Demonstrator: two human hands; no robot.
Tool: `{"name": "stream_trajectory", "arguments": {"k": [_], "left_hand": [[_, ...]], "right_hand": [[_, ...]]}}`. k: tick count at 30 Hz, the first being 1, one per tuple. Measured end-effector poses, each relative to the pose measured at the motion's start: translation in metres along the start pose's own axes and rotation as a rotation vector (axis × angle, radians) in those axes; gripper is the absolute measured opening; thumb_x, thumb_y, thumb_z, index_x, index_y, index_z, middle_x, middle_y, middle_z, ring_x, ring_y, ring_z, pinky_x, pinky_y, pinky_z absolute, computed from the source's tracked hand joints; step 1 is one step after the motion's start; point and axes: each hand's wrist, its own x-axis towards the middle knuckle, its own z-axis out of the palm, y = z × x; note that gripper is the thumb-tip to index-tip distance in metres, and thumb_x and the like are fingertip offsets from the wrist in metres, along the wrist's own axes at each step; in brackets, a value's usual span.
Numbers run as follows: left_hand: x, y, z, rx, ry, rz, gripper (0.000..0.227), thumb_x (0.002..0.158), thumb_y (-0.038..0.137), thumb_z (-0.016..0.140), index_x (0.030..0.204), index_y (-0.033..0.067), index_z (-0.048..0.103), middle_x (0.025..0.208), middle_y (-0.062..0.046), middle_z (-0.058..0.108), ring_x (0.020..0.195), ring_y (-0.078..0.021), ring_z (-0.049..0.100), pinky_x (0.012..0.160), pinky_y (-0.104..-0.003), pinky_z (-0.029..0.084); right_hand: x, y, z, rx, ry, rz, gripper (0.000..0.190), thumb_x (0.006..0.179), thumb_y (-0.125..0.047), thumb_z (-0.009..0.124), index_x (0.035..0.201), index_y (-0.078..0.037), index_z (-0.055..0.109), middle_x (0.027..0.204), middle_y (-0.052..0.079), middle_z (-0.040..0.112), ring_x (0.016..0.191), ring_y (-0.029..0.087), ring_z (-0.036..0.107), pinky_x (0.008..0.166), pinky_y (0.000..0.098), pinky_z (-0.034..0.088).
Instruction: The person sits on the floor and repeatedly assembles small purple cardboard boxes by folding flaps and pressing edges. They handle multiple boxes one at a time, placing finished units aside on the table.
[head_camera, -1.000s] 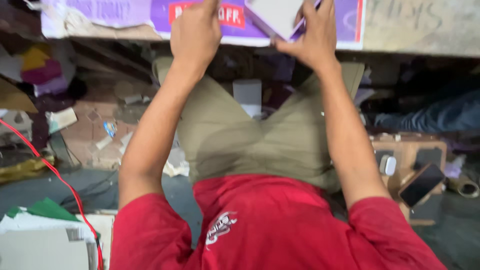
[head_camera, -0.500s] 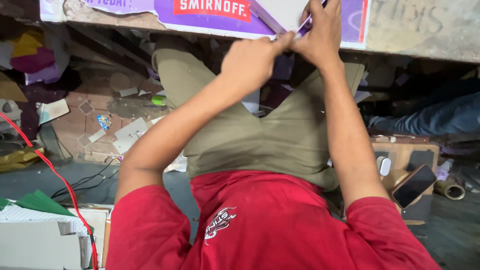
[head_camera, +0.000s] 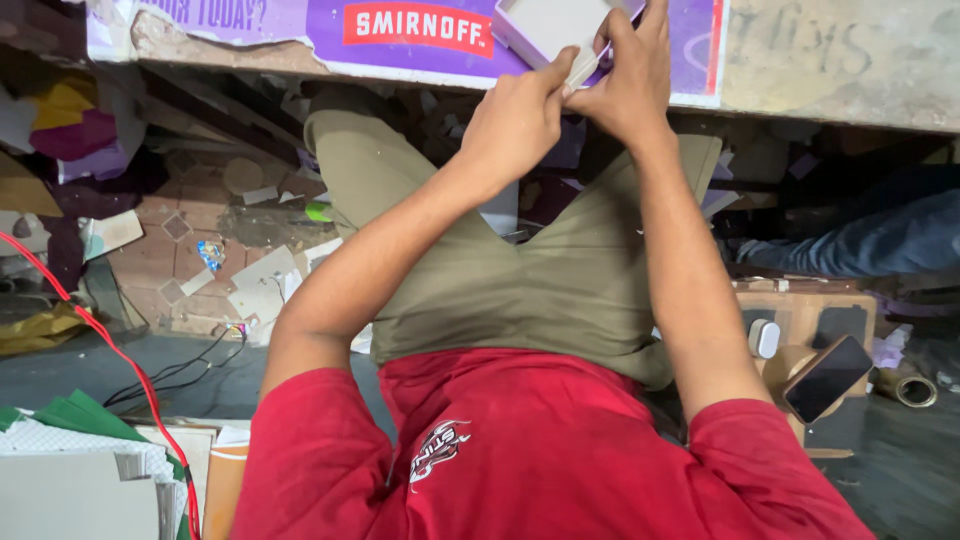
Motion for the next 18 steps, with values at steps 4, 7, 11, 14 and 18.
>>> {"name": "stream_trajectory", "arguments": {"k": [4,7,11,14,18], "left_hand": [[-0.005,0.009,-0.003,0.059,-0.026,-0.055,0.043,0.098,0.016,0.054,0.141,0.0133,0.060,0.087,-0.023,0.072,0.085,-0.0466,0.069,0.075,-0.055,0.054],[-0.004,0.011,-0.004,0.116,-0.044,-0.079,0.044,0.098,0.016,0.053,0.141,0.0144,0.060,0.087,-0.024,0.072,0.085,-0.0466,0.069,0.075,-0.056,0.053],[0.003,0.006,-0.001,0.172,-0.045,-0.074,0.041,0.099,0.018,0.054,0.139,0.0153,0.063,0.088,-0.025,0.072,0.086,-0.0455,0.070,0.078,-0.055,0.054],[0.010,-0.008,-0.010,0.175,0.031,-0.117,0.045,0.097,0.018,0.055,0.142,0.0144,0.059,0.088,-0.023,0.073,0.085,-0.0443,0.071,0.076,-0.055,0.055],[0.022,-0.037,-0.032,0.487,0.106,-0.208,0.055,0.093,0.008,0.052,0.148,0.0139,0.053,0.083,-0.024,0.071,0.080,-0.0457,0.070,0.071,-0.058,0.053]], "right_hand": [[-0.001,0.000,0.000,0.015,-0.009,0.014,0.060,0.070,-0.033,0.098,0.098,-0.007,0.051,0.138,0.024,0.043,0.117,0.043,0.050,0.092,0.0522,0.047],[0.001,0.000,0.001,0.015,0.006,-0.002,0.060,0.072,-0.035,0.098,0.099,-0.007,0.052,0.143,0.025,0.042,0.124,0.045,0.049,0.096,0.0527,0.047],[0.002,0.001,-0.002,0.005,-0.001,-0.005,0.060,0.068,-0.036,0.097,0.098,-0.006,0.054,0.144,0.027,0.041,0.129,0.049,0.047,0.100,0.0547,0.045],[0.002,0.000,-0.002,0.009,-0.027,0.024,0.063,0.067,-0.039,0.099,0.097,-0.006,0.054,0.142,0.027,0.041,0.130,0.049,0.046,0.103,0.0555,0.044],[0.003,-0.004,-0.006,0.007,-0.057,0.046,0.068,0.068,-0.048,0.100,0.100,-0.007,0.055,0.145,0.025,0.041,0.134,0.048,0.045,0.107,0.0564,0.044]]}}
